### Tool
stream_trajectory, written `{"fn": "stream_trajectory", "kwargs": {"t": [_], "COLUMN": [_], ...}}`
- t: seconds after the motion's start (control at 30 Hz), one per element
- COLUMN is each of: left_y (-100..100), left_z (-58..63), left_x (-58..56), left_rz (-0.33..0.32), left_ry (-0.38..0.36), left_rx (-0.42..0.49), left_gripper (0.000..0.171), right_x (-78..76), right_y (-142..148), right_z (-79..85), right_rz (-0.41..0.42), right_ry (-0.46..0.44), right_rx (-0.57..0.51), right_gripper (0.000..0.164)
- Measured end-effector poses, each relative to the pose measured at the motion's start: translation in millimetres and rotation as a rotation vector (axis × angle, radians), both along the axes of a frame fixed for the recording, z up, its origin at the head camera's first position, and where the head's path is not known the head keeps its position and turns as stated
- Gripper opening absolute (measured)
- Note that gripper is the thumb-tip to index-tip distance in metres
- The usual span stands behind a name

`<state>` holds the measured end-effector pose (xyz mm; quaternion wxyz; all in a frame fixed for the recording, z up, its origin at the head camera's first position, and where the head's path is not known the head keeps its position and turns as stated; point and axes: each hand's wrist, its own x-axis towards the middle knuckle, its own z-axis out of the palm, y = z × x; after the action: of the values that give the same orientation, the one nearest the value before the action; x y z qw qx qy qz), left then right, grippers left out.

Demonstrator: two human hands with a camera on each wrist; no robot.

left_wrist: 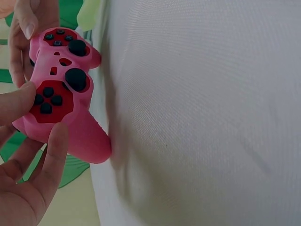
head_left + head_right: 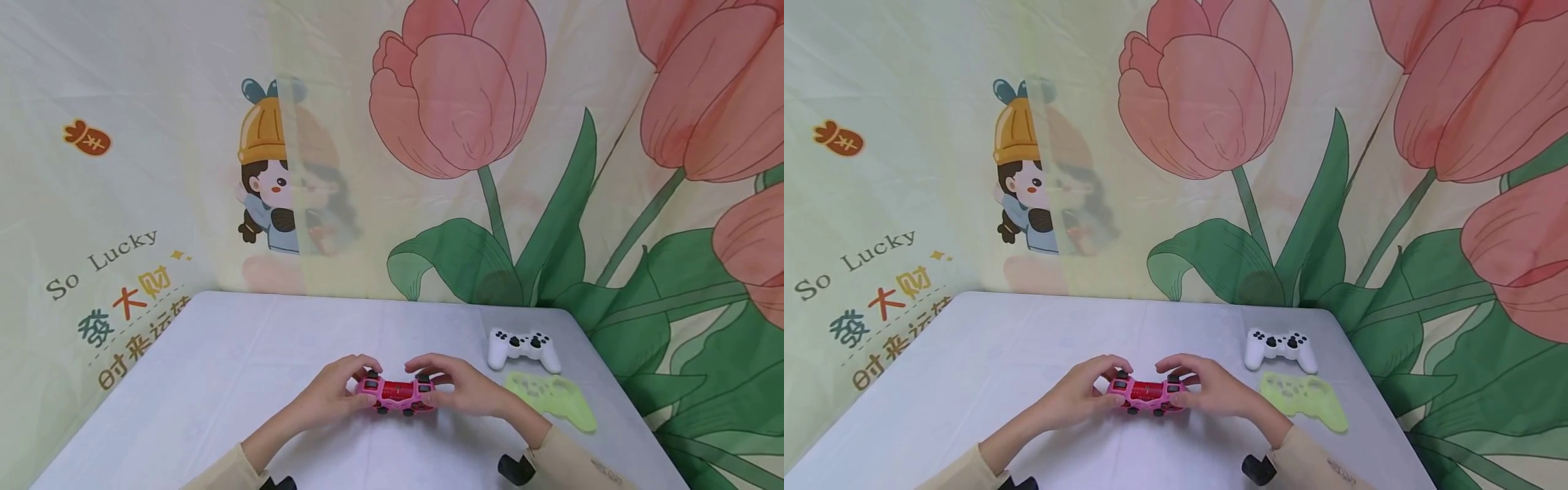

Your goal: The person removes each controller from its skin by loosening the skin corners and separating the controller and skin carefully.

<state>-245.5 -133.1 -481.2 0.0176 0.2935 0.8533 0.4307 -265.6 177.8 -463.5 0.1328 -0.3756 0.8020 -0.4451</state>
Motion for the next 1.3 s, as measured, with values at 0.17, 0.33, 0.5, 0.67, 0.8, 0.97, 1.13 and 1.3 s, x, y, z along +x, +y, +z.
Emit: {"fn": "stream_trajectory", "kwargs": {"t": [0.17,0.33,0.5,0.67,0.8,0.97,1.13,1.3], "left_y": [-0.7,-2.1,-2.6,-2.0,-2.0,-2.3,-2.2,-1.6], "left_z": [-0.7,0.4,2.8,3.3,1.8,0.0,0.7,2.3], "left_x": [-0.5,-0.2,0.3,0.1,-0.2,-1.2,-1.0,-1.1], "left_rz": [-0.007,-0.009,-0.004,-0.007,-0.013,-0.019,-0.017,-0.018], "left_ry": [-0.007,0.001,0.025,0.042,0.054,0.056,0.05,0.063], "left_rx": [0.001,-0.008,-0.039,-0.055,-0.054,-0.054,-0.057,-0.077], "left_gripper": [0.038,0.038,0.038,0.038,0.039,0.04,0.04,0.038], "right_x": [-9.5,-13.3,-14.8,-14.9,-14.4,-16.6,-20.2,-22.9], "right_y": [-0.8,-1.9,-1.6,-0.1,1.5,3.0,-1.1,-6.1], "right_z": [0.3,3.1,3.1,3.2,5.9,9.3,16.2,24.6], "right_rz": [0.068,0.109,0.109,0.1,0.111,0.141,0.154,0.166], "right_ry": [-0.029,-0.044,-0.061,-0.052,-0.004,0.042,0.043,0.04], "right_rx": [0.053,0.106,0.128,0.145,0.159,0.17,0.222,0.282], "right_gripper": [0.046,0.043,0.043,0.043,0.041,0.037,0.034,0.033]}}
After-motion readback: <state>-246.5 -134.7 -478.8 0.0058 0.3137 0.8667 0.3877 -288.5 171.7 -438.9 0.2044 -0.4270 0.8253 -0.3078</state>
